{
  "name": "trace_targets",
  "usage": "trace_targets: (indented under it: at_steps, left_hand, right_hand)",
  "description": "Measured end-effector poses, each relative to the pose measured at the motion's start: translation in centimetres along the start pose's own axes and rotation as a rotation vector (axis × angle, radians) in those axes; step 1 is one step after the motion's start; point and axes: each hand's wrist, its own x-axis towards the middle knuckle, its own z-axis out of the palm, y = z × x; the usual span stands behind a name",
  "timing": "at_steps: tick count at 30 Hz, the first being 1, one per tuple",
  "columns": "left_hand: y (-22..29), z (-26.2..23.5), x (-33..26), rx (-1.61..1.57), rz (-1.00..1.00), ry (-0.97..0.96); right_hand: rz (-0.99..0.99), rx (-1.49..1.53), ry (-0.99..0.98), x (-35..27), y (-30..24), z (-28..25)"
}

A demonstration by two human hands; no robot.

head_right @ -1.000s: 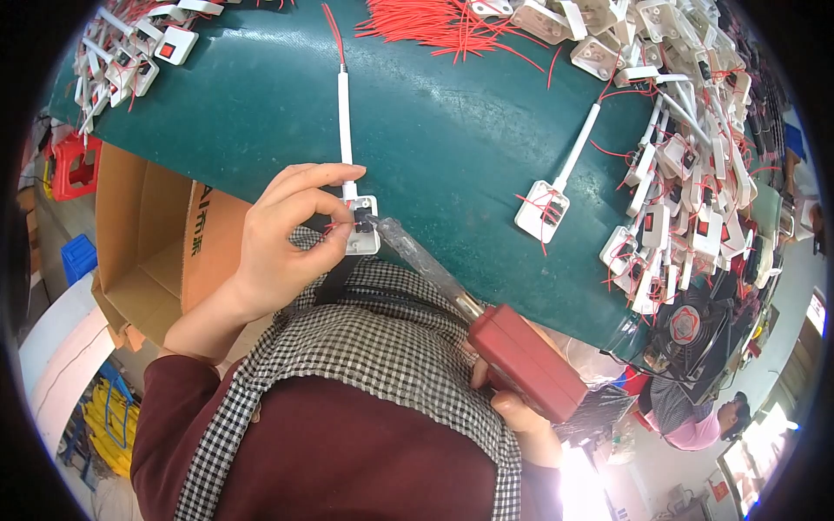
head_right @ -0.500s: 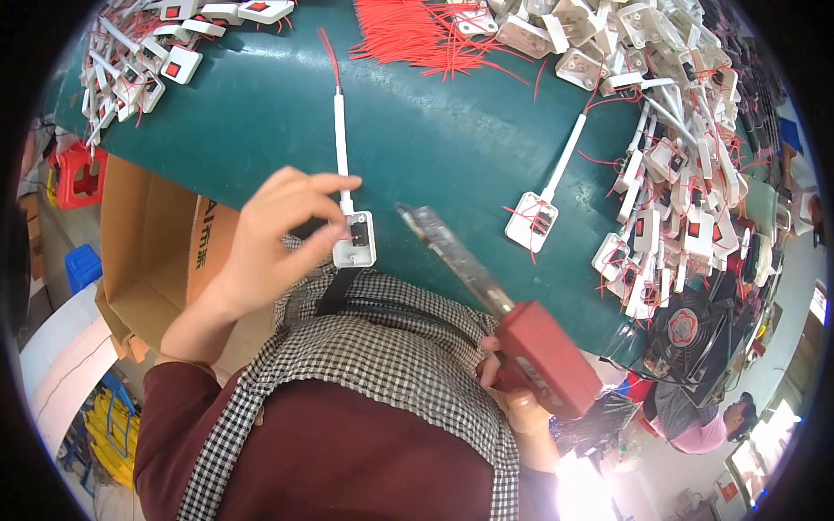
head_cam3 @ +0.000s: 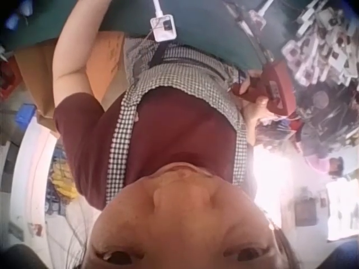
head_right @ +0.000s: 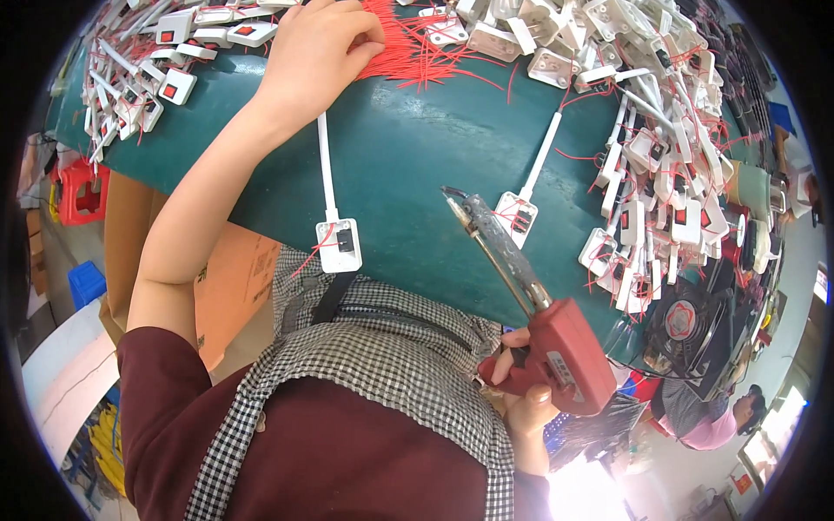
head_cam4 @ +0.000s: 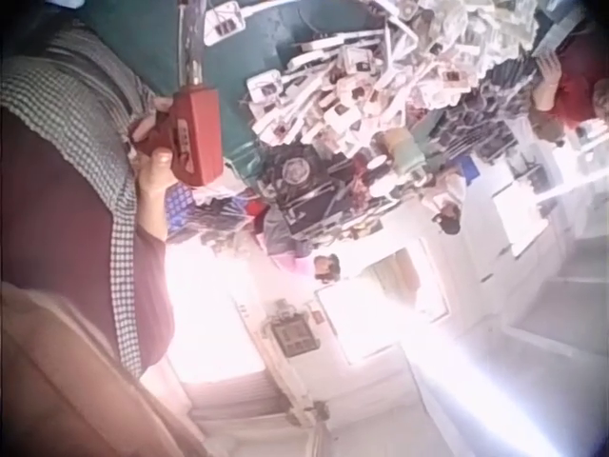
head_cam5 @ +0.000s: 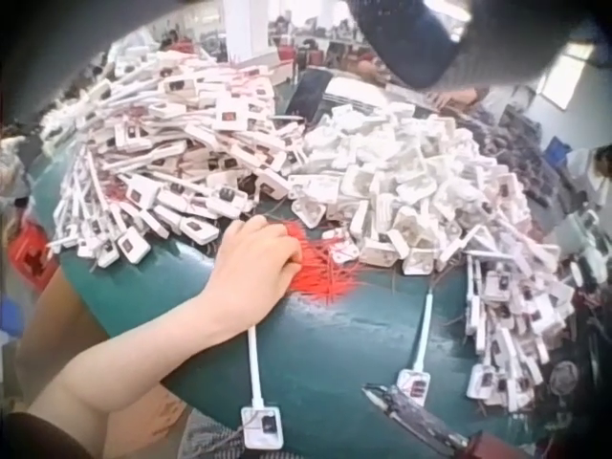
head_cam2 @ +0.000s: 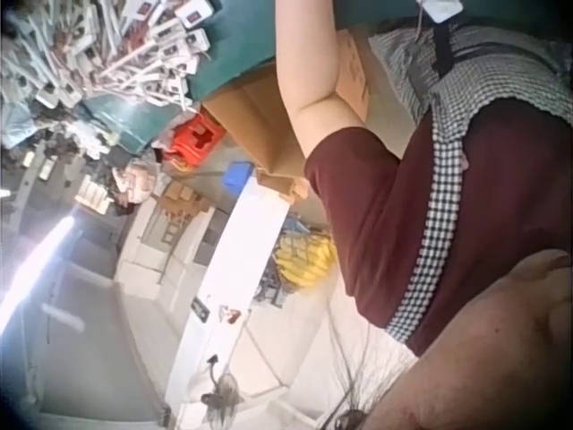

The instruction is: The person solders wires and electronic components to a switch with a soldering iron on a workbench.

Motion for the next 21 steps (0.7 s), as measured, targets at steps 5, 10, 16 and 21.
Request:
trace_targets:
  at_steps: [5, 10, 16, 21]
  left_hand:
    - [-0.2, -1.6, 0.2, -0.122, -0.026, -0.058]
    - [-0.5, -2.6, -1.4, -0.167, -0.014, -0.076]
    - [1.2, -3.5, -6.9, -0.319, 0.035, -0.003]
    - [4.7, -6.7, -11.9, -0.454, -0.101, -0.242]
  right_hand:
    - [-0.052, 0.001, 0.027, -0.2, 0.4, -0.2]
    - [-0.046, 0.013, 0.009, -0.2, 0.3, 0.0]
    - [-0.001, -0.023, 0.029, -0.5, 0.1, 0.2]
    - [0.066, -0.068, -0.011, -1.0, -0.3, -0.4]
